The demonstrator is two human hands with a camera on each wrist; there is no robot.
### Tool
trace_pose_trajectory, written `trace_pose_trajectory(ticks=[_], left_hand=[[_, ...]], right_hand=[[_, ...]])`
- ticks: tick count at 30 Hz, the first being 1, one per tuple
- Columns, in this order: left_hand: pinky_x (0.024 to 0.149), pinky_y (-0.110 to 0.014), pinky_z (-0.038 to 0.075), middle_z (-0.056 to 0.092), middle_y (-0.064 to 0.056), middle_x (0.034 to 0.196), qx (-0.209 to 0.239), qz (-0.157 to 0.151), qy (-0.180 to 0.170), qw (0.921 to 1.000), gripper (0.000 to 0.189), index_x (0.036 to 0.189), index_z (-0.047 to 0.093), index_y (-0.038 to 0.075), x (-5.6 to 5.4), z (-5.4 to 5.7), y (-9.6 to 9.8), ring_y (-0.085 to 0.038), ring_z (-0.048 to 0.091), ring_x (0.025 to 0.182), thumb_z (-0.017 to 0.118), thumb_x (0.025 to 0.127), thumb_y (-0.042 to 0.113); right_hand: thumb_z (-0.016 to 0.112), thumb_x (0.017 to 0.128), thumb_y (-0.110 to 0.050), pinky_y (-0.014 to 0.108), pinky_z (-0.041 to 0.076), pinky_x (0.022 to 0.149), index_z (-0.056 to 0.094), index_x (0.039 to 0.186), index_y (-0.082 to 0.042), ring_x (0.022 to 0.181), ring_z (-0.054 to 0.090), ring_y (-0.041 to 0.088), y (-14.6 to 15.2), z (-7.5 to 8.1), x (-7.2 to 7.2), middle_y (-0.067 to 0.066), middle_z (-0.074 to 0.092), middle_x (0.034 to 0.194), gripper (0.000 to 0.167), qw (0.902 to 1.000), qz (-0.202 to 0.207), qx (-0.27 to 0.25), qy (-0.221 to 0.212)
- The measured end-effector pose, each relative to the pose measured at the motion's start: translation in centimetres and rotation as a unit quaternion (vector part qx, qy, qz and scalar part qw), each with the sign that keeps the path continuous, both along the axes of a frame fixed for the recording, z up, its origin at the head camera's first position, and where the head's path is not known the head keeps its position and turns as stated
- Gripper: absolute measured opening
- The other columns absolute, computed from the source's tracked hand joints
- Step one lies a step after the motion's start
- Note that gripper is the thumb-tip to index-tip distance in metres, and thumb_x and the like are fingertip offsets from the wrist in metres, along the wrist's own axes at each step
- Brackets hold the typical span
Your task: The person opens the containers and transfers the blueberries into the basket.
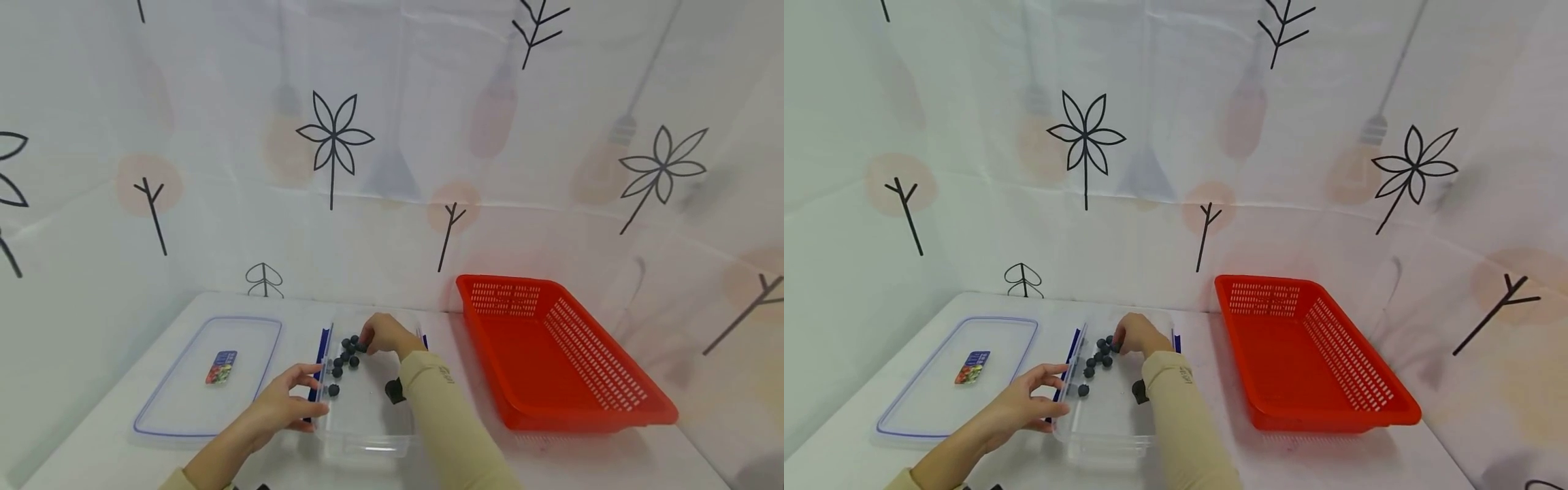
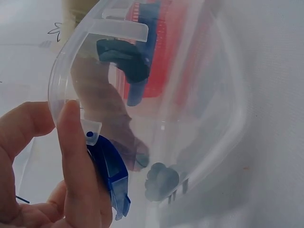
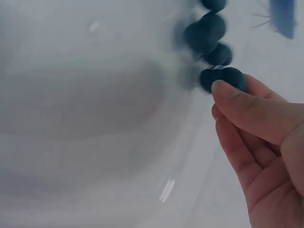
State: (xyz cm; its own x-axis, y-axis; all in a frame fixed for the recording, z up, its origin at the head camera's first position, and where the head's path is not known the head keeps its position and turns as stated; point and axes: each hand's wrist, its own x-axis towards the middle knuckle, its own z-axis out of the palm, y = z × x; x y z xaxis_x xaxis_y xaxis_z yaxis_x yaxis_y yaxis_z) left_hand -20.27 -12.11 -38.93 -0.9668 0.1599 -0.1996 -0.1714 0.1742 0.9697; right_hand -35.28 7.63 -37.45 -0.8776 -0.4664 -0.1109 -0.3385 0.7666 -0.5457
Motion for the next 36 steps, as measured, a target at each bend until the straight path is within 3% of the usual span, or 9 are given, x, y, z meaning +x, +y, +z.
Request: trace_pose_trajectory(ticks=[5, 13, 26, 36], left_hand=[[0.063, -0.038, 0.056, 0.045, -0.015, 0.116, 0.000, -0.002, -0.001, 1.0000, 0.071, 0.136, 0.040, 0.004, -0.1, -0.1, 0.0, -0.022, 0.057, 0.071, 0.075, 0.075, 0.003], [0.063, -0.037, 0.056, 0.045, -0.016, 0.117, -0.003, 0.004, -0.007, 1.0000, 0.070, 0.135, 0.040, 0.005, 0.0, 0.0, 0.0, -0.022, 0.057, 0.071, 0.076, 0.075, 0.004], [0.064, -0.037, 0.056, 0.046, -0.016, 0.117, -0.012, 0.019, -0.014, 0.9996, 0.069, 0.134, 0.042, 0.006, -0.1, 0.0, 0.1, -0.023, 0.057, 0.074, 0.076, 0.074, 0.004], [0.064, -0.037, 0.056, 0.047, -0.016, 0.117, -0.023, 0.024, -0.014, 0.9994, 0.069, 0.134, 0.043, 0.007, -0.1, -0.1, 0.4, -0.023, 0.057, 0.074, 0.077, 0.074, 0.005]], right_hand=[[0.074, 0.072, 0.009, 0.023, 0.051, 0.067, 0.070, 0.087, -0.002, 0.073, 0.058, 0.012, -0.4, 1.7, 0.3, 0.002, 0.064, 0.079, 0.019, 0.9988, 0.034, -0.032, 0.013], [0.074, 0.075, 0.002, 0.021, 0.052, 0.068, 0.070, 0.089, -0.007, 0.073, 0.059, 0.012, -0.3, 4.2, 1.4, -0.002, 0.063, 0.079, 0.018, 0.9953, 0.055, -0.078, 0.015], [0.072, 0.079, -0.003, 0.022, 0.053, 0.072, 0.070, 0.096, -0.005, 0.076, 0.062, 0.011, 0.7, 7.5, 6.6, -0.001, 0.066, 0.086, 0.018, 0.9805, 0.096, -0.164, 0.052], [0.071, 0.082, -0.009, 0.022, 0.053, 0.074, 0.069, 0.099, -0.008, 0.081, 0.062, 0.012, 3.3, 7.8, 9.7, -0.002, 0.066, 0.088, 0.017, 0.9712, 0.060, -0.206, 0.103]])
